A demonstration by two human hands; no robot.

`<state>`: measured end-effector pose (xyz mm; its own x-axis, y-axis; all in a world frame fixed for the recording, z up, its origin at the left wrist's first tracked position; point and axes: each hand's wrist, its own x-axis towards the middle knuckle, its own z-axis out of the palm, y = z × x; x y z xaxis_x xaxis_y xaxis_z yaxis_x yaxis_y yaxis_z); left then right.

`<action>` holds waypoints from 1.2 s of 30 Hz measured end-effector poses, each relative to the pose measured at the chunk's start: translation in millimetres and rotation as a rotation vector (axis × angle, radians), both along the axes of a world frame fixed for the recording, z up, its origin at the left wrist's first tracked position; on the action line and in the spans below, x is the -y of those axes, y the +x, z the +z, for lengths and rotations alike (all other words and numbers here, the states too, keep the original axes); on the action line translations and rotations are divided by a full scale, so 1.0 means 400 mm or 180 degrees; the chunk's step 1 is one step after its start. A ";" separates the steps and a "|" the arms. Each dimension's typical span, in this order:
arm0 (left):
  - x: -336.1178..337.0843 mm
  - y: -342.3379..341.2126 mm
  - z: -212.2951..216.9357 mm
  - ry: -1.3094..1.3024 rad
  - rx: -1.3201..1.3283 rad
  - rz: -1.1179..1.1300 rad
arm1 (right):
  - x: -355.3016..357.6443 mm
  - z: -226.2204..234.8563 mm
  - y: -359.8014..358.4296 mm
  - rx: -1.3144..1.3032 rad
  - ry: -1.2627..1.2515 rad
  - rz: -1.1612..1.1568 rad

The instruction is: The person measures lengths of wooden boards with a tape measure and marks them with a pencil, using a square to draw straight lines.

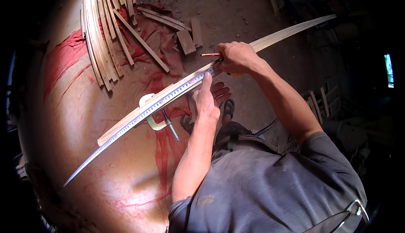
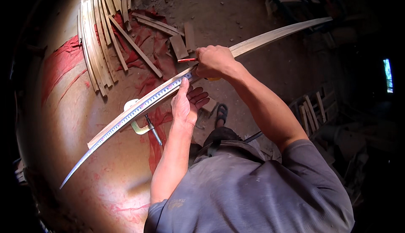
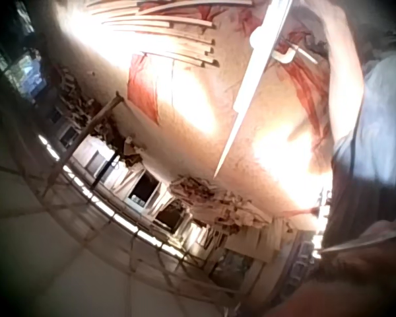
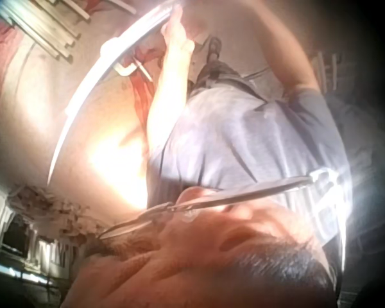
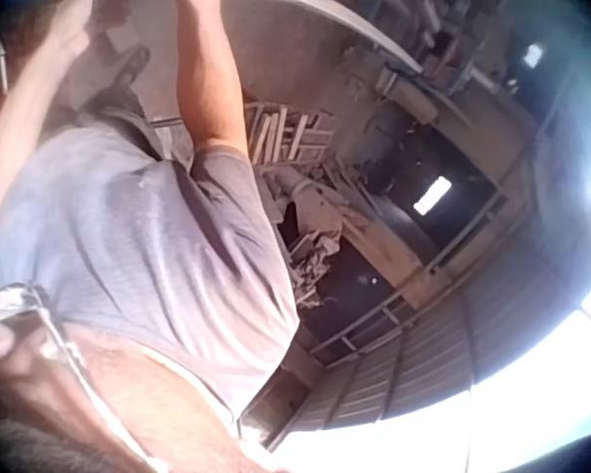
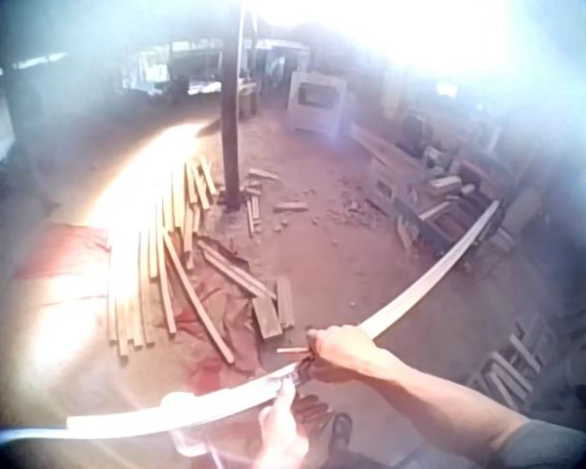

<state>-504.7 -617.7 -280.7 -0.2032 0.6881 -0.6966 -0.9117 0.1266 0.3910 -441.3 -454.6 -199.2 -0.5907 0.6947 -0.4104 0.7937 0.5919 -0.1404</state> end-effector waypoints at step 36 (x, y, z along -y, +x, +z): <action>0.551 -0.290 -0.028 -0.0314 -0.1272 0.1957 | 0.010 0.008 -0.003 -0.0211 0.0024 0.0062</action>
<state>-620.8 -838.0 -291.7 -0.7828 0.3063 -0.5416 -0.6199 -0.3093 0.7211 -442.6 -458.5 -196.1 -0.6299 0.6858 -0.3646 0.7711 0.6084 -0.1878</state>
